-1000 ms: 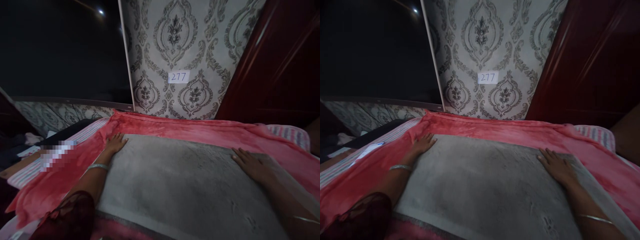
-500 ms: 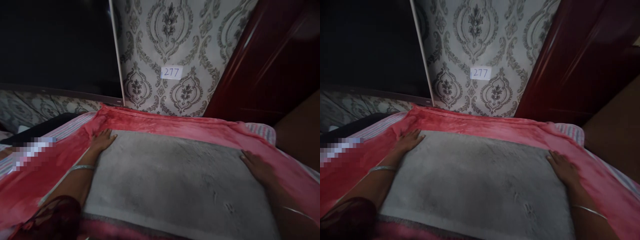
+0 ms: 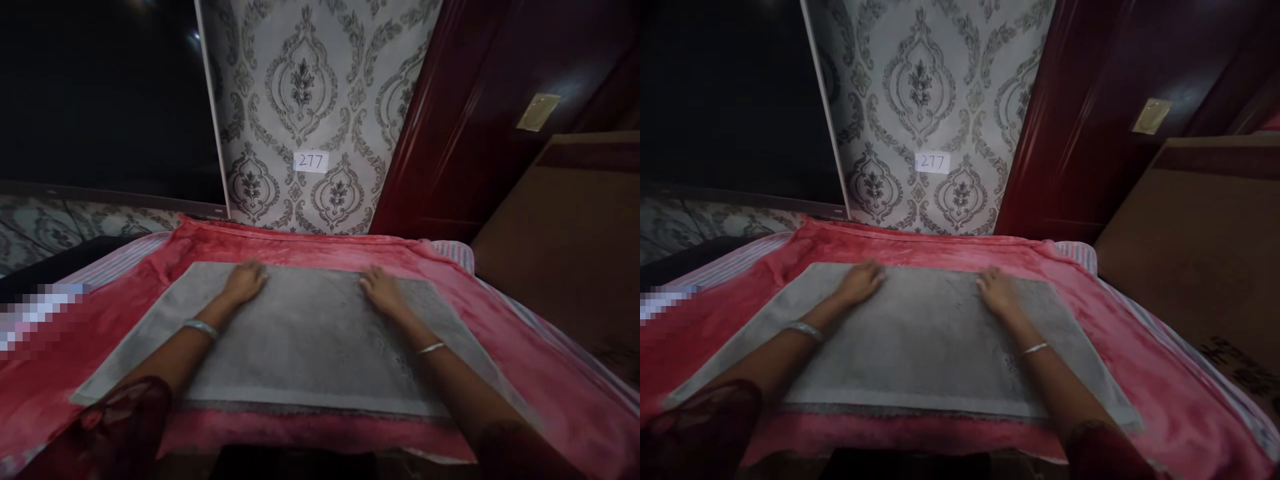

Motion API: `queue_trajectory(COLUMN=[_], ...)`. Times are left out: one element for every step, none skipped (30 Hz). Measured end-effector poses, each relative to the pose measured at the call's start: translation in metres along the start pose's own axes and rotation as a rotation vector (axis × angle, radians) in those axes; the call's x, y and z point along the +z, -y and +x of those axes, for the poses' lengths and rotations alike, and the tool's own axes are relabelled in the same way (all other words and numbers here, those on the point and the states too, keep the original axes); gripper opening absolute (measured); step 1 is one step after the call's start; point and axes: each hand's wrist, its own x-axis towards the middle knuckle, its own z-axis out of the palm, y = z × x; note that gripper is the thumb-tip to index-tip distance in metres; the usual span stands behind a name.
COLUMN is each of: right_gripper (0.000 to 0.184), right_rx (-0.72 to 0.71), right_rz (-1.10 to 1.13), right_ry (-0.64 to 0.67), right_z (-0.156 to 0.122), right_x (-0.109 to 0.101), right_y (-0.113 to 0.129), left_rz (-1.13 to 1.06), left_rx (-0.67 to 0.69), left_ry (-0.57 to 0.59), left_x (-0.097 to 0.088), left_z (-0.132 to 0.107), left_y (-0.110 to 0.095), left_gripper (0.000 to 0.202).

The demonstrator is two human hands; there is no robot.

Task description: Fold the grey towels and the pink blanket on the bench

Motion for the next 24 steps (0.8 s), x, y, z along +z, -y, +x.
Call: queue_trajectory(right_gripper=[0.053, 0.053, 0.054, 0.054, 0.054, 0.054, 0.054, 0.055, 0.055, 0.056, 0.057, 0.058, 0.059, 0.06, 0.059, 0.059, 0.059, 0.06, 0.06, 0.061, 0.062, 0.062, 0.063, 0.063], right_rx=[-0.067, -0.128, -0.168, -0.192, -0.21, -0.22, -0.226, -0.236, -0.247, -0.254, -0.252, -0.235, -0.199, -0.142, -0.067, 0.002, 0.058, 0.119, 0.172, 0.229, 0.301, 0.346, 0.38, 0.4], right_rz=[0.026, 0.046, 0.061, 0.067, 0.068, 0.067, 0.065, 0.064, 0.064, 0.063, 0.056, 0.043, 0.025, 0.0, -0.027, -0.05, -0.076, -0.1, -0.117, -0.123, -0.115, -0.106, -0.097, -0.089], right_ry=[0.05, 0.081, 0.103, 0.128, 0.145, 0.16, 0.173, 0.186, 0.196, 0.206, 0.215, 0.22, 0.222, 0.218, 0.214, 0.209, 0.191, 0.178, 0.163, 0.151, 0.144, 0.128, 0.111, 0.092], right_z=[0.005, 0.009, 0.011, 0.013, 0.013, 0.013, 0.014, 0.014, 0.015, 0.017, 0.019, 0.021, 0.022, 0.022, 0.021, 0.018, 0.014, 0.009, 0.003, -0.003, -0.009, -0.015, -0.019, -0.023], right_x=[0.002, 0.006, 0.011, 0.017, 0.023, 0.028, 0.033, 0.037, 0.04, 0.041, 0.042, 0.041, 0.04, 0.038, 0.037, 0.035, 0.035, 0.034, 0.035, 0.036, 0.038, 0.04, 0.042, 0.045], right_y=[0.025, 0.047, 0.066, 0.081, 0.092, 0.098, 0.101, 0.1, 0.096, 0.088, 0.076, 0.061, 0.041, 0.018, -0.007, -0.035, -0.065, -0.093, -0.121, -0.145, -0.166, -0.183, -0.194, -0.201], left_rz=[-0.005, -0.007, -0.013, -0.02, -0.021, -0.019, -0.013, -0.005, 0.001, 0.006, 0.011, 0.019, 0.034, 0.054, 0.087, 0.115, 0.132, 0.149, 0.162, 0.174, 0.179, 0.183, 0.176, 0.169], left_rx=[0.062, 0.156, 0.221, 0.259, 0.283, 0.291, 0.295, 0.3, 0.308, 0.319, 0.326, 0.323, 0.303, 0.268, 0.212, 0.149, 0.092, 0.02, -0.053, -0.115, -0.171, -0.245, -0.267, -0.284], left_ry=[0.018, 0.048, 0.07, 0.088, 0.108, 0.122, 0.135, 0.148, 0.163, 0.182, 0.204, 0.227, 0.252, 0.274, 0.294, 0.308, 0.31, 0.297, 0.284, 0.268, 0.234, 0.221, 0.221, 0.217], left_x=[0.01, 0.019, 0.029, 0.037, 0.045, 0.052, 0.058, 0.062, 0.064, 0.065, 0.063, 0.06, 0.056, 0.05, 0.043, 0.036, 0.029, 0.021, 0.014, 0.007, 0.002, -0.003, -0.006, -0.009], left_z=[0.007, 0.012, 0.015, 0.016, 0.016, 0.015, 0.014, 0.013, 0.013, 0.014, 0.016, 0.018, 0.02, 0.022, 0.023, 0.022, 0.02, 0.015, 0.01, 0.004, -0.003, -0.009, -0.014, -0.018], left_y=[-0.02, -0.04, -0.058, -0.073, -0.085, -0.094, -0.099, -0.1, -0.099, -0.095, -0.089, -0.079, -0.066, -0.049, -0.029, -0.005, 0.022, 0.05, 0.079, 0.106, 0.13, 0.15, 0.165, 0.175], left_gripper=[0.047, 0.053, 0.057, 0.06, 0.061, 0.062, 0.062, 0.062, 0.063, 0.063, 0.064, 0.065, 0.066, 0.067, 0.068, 0.068, 0.067, 0.066, 0.066, 0.065, 0.064, 0.063, 0.064, 0.064])
